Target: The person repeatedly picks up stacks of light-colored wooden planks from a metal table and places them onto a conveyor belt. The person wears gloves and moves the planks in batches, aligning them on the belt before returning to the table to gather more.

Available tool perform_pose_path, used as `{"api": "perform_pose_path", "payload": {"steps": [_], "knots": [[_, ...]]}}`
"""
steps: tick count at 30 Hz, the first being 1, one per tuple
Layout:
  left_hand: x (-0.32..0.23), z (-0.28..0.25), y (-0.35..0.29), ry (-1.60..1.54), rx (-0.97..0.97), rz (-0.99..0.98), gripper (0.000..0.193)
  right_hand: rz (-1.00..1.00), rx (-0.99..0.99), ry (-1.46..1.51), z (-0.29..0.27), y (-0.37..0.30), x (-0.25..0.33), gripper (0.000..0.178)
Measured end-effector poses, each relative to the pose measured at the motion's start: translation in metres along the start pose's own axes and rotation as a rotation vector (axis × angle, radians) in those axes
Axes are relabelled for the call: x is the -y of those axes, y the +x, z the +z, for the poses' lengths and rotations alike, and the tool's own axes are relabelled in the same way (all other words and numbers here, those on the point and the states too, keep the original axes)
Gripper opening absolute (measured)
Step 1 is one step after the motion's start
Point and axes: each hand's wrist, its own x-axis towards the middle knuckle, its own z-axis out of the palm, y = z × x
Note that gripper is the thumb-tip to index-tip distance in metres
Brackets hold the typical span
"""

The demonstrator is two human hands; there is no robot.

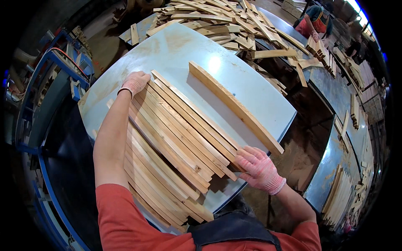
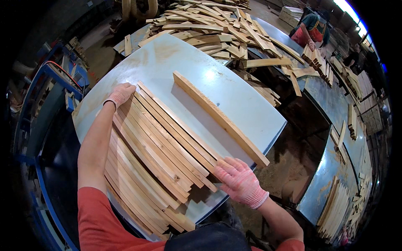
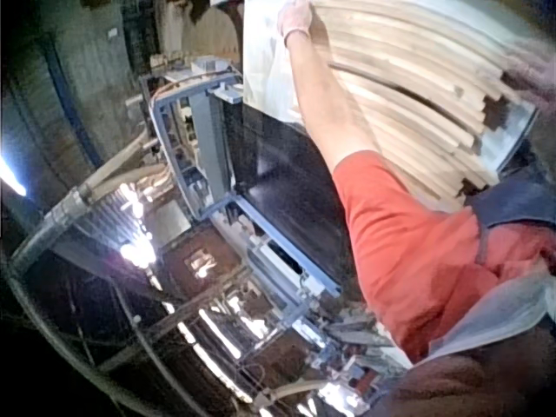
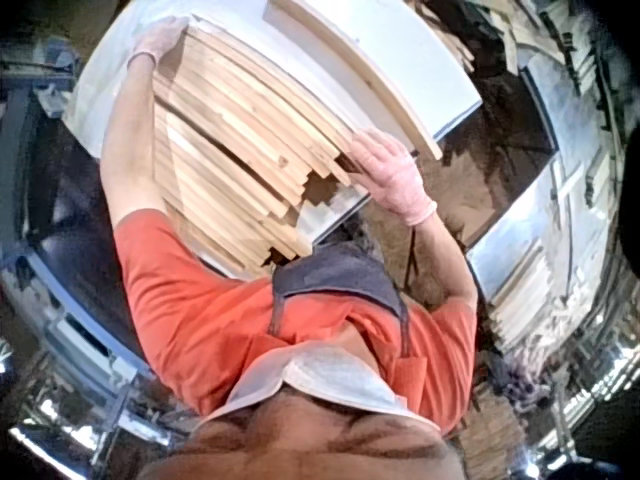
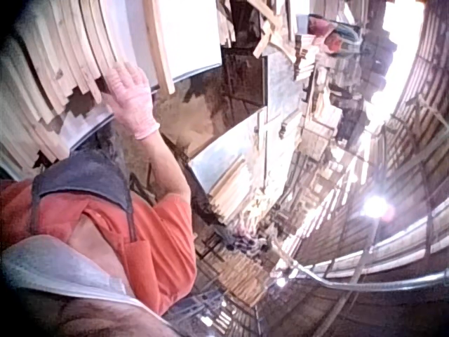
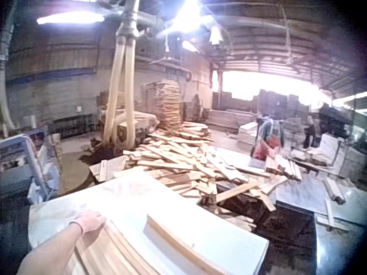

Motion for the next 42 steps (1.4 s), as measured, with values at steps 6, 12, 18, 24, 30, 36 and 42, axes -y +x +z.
{"api": "perform_pose_path", "payload": {"steps": [6,12,18,24,30,36,42], "knots": [[0.016,0.011,-0.011,-0.205,-0.080,0.048,0.061,0.338,-0.221,-0.022,0.020,-0.048,0.026,0.078],[0.054,0.027,-0.038,-0.486,-0.528,0.070,0.063,0.478,-0.388,0.209,0.051,-0.074,0.035,0.084],[0.085,0.029,-0.182,-0.979,-0.663,0.065,0.053,0.415,-0.509,0.193,0.078,-0.072,0.021,0.085],[0.109,0.080,-0.357,-1.244,-0.730,-0.246,0.059,0.311,-0.540,0.253,0.078,-0.061,0.008,0.081],[0.048,0.162,-0.462,-1.199,-0.662,-0.406,0.074,0.278,-0.358,0.115,0.053,-0.109,0.002,0.083],[0.012,0.183,-0.472,-1.347,-0.653,-0.356,0.081,0.209,-0.202,0.070,0.046,-0.066,0.003,0.083],[0.038,0.201,-0.467,-1.240,-0.637,-0.282,0.074,0.201,-0.377,0.433,0.018,-0.093,-0.001,0.074]]}}
